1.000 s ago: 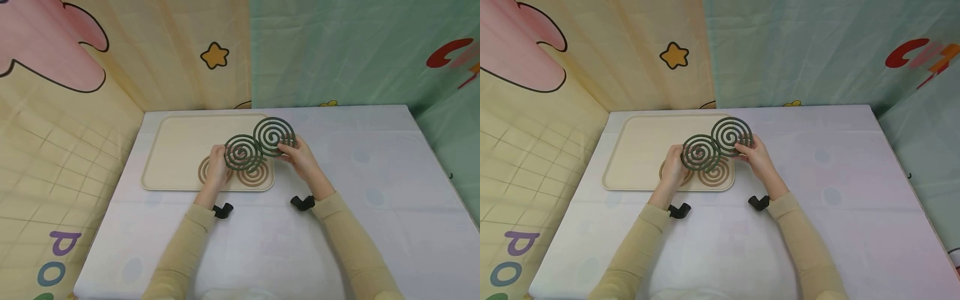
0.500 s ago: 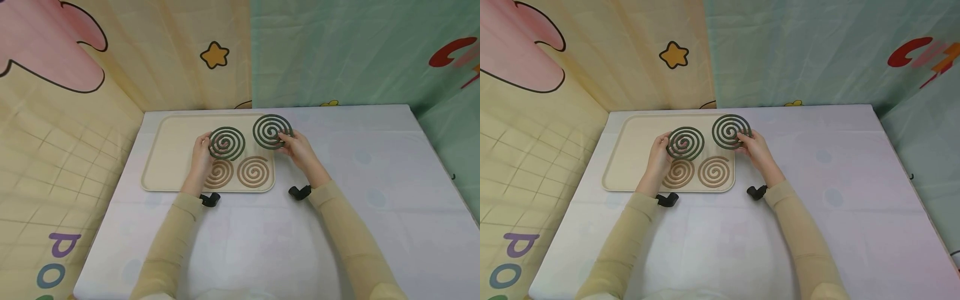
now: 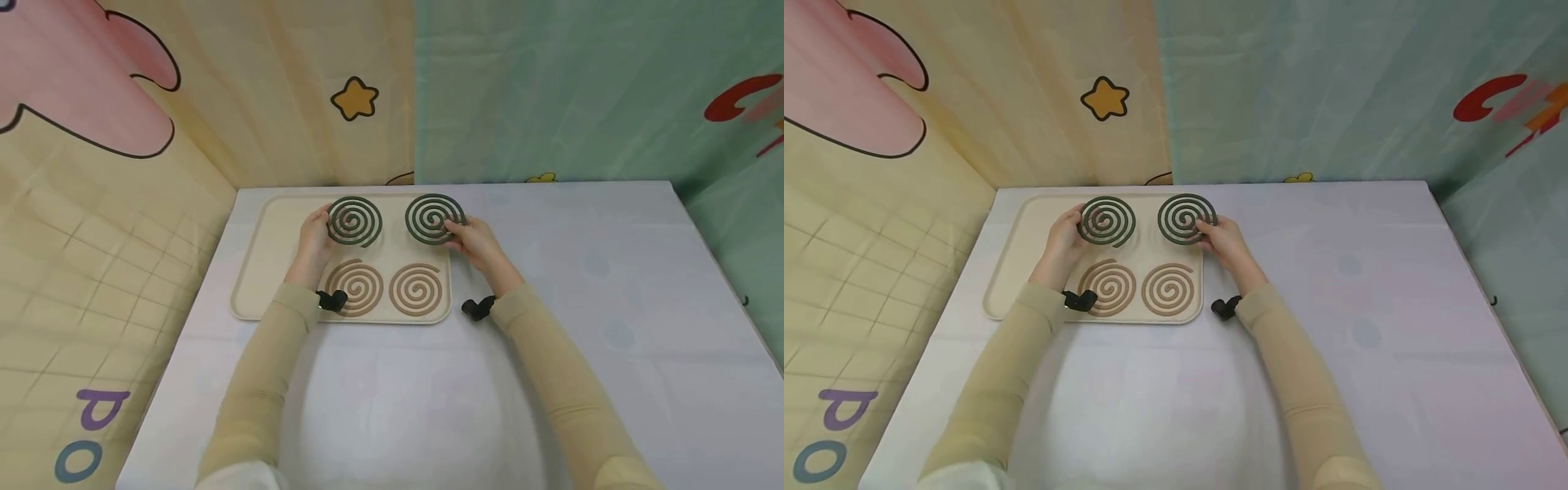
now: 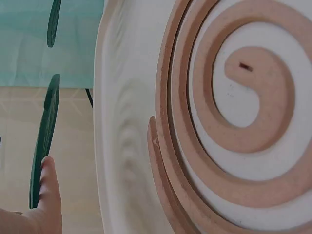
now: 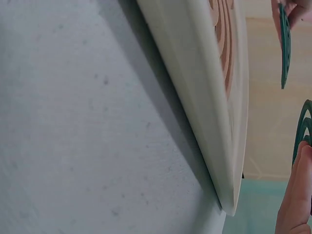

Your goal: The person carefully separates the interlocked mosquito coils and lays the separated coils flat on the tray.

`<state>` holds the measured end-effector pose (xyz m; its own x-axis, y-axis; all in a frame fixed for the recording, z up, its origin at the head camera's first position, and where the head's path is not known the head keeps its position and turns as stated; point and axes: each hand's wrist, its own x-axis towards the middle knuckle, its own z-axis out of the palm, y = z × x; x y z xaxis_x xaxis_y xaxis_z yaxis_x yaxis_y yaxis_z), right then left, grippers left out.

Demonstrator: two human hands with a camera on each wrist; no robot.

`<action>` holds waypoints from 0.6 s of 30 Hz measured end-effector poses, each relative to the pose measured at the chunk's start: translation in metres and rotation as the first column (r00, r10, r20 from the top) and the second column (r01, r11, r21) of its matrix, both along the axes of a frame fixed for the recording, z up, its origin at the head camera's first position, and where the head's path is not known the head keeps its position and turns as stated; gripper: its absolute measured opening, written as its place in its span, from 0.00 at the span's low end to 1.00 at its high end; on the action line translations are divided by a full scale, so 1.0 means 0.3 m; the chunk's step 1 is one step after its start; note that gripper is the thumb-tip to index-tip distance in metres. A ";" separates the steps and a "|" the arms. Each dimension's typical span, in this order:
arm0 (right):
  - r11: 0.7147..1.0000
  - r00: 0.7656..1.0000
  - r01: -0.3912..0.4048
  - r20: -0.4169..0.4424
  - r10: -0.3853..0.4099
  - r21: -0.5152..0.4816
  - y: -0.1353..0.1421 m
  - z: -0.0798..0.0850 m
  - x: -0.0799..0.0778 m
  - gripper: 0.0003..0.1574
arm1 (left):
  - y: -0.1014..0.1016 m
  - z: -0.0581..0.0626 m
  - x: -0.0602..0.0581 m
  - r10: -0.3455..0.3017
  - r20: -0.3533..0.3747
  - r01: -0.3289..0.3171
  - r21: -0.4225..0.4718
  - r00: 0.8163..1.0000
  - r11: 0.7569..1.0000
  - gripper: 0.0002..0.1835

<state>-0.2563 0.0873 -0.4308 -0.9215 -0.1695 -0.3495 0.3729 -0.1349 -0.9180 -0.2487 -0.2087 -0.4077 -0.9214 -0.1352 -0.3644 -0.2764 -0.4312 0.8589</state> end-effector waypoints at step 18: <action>1.000 0.999 -0.020 0.031 0.019 0.022 -0.026 -0.011 0.000 0.16 | 0.033 -0.075 -0.034 -0.096 0.118 0.144 -0.527 0.988 0.837 0.27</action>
